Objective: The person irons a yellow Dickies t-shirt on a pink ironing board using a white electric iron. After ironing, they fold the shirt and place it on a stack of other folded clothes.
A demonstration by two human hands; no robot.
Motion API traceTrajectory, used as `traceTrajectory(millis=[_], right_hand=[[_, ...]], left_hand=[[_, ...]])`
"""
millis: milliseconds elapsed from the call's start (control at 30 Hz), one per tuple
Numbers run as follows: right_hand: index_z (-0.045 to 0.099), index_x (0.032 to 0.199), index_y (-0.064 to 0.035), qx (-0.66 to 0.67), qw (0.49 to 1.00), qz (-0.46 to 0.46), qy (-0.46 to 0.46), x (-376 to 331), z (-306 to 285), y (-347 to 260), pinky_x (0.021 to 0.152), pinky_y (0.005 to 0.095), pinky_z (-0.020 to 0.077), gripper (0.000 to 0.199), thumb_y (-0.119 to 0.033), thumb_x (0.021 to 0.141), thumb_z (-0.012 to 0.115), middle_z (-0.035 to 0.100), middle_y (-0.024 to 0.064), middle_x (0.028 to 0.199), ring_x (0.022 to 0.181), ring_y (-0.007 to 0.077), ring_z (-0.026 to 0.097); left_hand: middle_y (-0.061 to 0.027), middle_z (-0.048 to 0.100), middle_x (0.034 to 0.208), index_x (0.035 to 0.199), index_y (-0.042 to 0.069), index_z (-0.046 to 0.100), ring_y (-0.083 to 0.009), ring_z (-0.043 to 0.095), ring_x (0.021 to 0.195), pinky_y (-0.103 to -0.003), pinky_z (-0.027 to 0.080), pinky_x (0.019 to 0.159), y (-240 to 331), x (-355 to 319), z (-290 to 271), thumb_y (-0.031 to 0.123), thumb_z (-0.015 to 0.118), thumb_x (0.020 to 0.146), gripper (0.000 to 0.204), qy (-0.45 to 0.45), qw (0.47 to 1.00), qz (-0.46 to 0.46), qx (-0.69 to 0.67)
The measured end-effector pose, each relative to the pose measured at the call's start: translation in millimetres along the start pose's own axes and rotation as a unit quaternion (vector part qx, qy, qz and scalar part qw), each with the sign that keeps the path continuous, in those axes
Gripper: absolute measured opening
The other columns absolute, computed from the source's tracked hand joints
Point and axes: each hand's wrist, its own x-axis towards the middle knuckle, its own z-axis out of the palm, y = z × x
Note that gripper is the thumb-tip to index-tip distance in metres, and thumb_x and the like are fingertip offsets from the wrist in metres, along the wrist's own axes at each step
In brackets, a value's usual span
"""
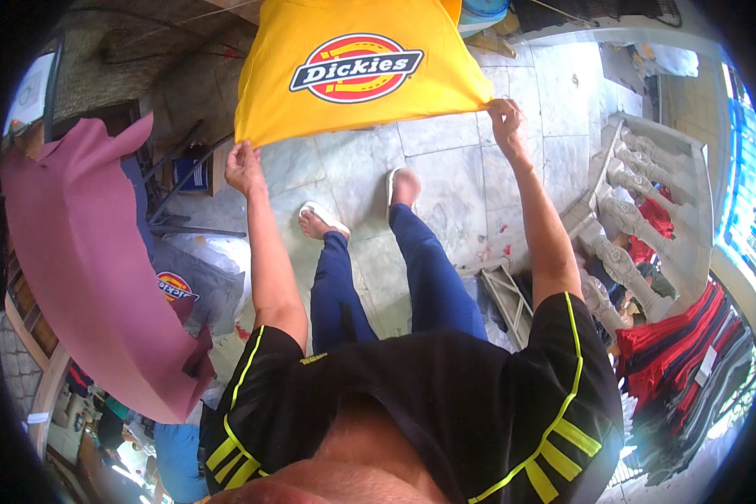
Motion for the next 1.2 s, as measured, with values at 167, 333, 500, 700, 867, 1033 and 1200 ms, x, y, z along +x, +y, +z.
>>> traceTrajectory(millis=[167,333,500,700,867,1033,1200], right_hand=[[0.073,0.105,-0.0071,-0.013,0.998,0.061,0.012,2,-13,-30,0.078,0.0336,0.0537,0.017,-0.017,0.093,0.067,0.07,0.0074,0.102,0.09,0.0213,0.069],[0.073,0.103,-0.0071,0.025,0.996,0.087,0.011,-5,-23,-36,0.076,0.0335,0.0543,0.017,-0.019,0.093,0.067,0.069,0.0095,0.103,0.092,0.0215,0.069],[0.055,0.135,-0.0132,0.245,0.942,0.226,0.043,-24,16,-21,0.09,0.0409,0.049,0.053,-0.036,0.09,0.072,0.061,0.0125,0.127,0.113,0.026,0.06],[0.031,0.153,-0.0166,0.598,0.628,0.495,-0.047,-33,94,-55,0.098,0.05,0.0457,0.105,-0.083,0.077,0.062,0.046,0.0201,0.147,0.121,0.0366,0.054],[0.039,0.151,-0.016,0.734,0.567,0.374,-0.017,-14,126,-91,0.109,0.0532,0.0367,0.109,-0.089,0.072,0.058,0.044,0.0143,0.152,0.136,0.0338,0.044],[0.042,0.15,-0.0149,0.784,0.549,0.289,0.043,3,132,-90,0.115,0.0562,0.0321,0.099,-0.08,0.077,0.061,0.048,0.0094,0.151,0.138,0.033,0.044],[0.055,0.138,-0.01,0.761,0.562,0.29,0.146,15,140,-47,0.111,0.0529,0.0427,0.064,-0.04,0.086,0.076,0.06,0.0112,0.139,0.127,0.0325,0.057]], left_hand=[[-0.0042,0.069,0.086,0.1,0.004,0.068,-0.0132,0.065,0.069,-0.025,0.054,0.061,-12,-6,2,0.002,0.072,0.091,0.01,0.049,0.997,0.003,-0.063],[-0.005,0.068,0.089,0.099,0.005,0.066,-0.0139,0.064,0.071,-0.024,0.052,0.059,-7,-3,3,0.0,0.073,0.09,0.013,0.088,0.995,-0.005,-0.054],[-0.0178,0.057,0.131,0.139,0.005,0.042,-0.0275,0.061,0.108,-0.047,0.051,0.089,-14,-16,32,0.039,0.08,0.086,0.074,0.12,0.969,-0.214,-0.012],[-0.0215,0.039,0.151,0.156,0.017,0.023,-0.0408,0.034,0.139,-0.058,0.03,0.111,-48,-34,63,0.084,0.067,0.067,0.12,-0.096,0.809,-0.509,-0.277],[-0.0065,0.046,0.152,0.146,0.022,0.047,-0.0336,0.042,0.139,-0.062,0.032,0.112,-52,-25,81,0.065,0.066,0.083,0.079,-0.141,0.809,-0.336,-0.462],[-0.0045,0.056,0.144,0.139,0.02,0.057,-0.0309,0.048,0.135,-0.059,0.035,0.112,-59,3,70,0.055,0.068,0.086,0.064,-0.109,0.828,-0.33,-0.439],[-0.005,0.06,0.139,0.135,0.017,0.06,-0.0304,0.053,0.13,-0.056,0.038,0.11,-65,18,61,0.045,0.066,0.091,0.053,-0.094,0.834,-0.343,-0.423]])
